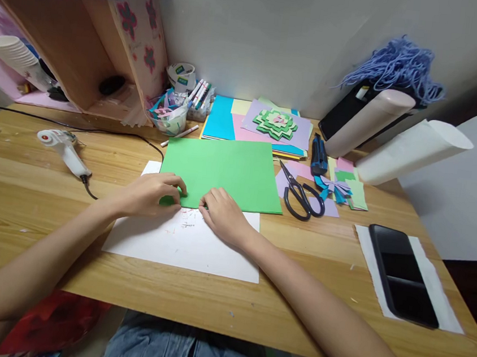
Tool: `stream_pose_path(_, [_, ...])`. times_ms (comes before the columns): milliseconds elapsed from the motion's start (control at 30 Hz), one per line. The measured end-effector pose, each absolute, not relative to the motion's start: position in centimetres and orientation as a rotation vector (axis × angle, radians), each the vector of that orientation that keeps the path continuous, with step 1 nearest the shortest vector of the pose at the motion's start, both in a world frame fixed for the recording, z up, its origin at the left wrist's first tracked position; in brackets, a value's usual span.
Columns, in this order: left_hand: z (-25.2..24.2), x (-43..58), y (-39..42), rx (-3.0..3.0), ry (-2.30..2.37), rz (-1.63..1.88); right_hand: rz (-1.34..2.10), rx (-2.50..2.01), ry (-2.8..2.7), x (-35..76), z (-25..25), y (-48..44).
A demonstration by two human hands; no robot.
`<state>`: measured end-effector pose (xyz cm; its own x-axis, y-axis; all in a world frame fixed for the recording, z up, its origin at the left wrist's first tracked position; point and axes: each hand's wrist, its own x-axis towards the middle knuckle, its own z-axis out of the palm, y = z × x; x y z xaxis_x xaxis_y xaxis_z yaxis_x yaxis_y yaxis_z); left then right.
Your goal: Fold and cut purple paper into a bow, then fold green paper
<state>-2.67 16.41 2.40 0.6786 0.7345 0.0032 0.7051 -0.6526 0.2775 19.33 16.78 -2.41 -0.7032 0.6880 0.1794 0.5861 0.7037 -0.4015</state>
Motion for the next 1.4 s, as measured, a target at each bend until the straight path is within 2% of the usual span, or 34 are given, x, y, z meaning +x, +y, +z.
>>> stream_pose_path(233, [3.1,-3.7,17.0,2.396,1.221,0.109,0.501,-1.007,-2.575,19.3,-2.2,16.6])
stream_pose_path(1067, [3.4,-5.8,17.0,2.242,1.409,-0.028,0.497,-1.025,-2.557,19.4,-2.3,16.5])
stream_pose_path(1267, [3.4,-6.1,17.0,2.270,1.322,-0.005,0.495,-1.022,-2.548,19.4,-2.4,16.5])
stream_pose_path(1400, [3.5,-4.6,16.5,2.329,1.263,0.132,0.487,-1.021,-2.553,19.4,-2.4,16.5])
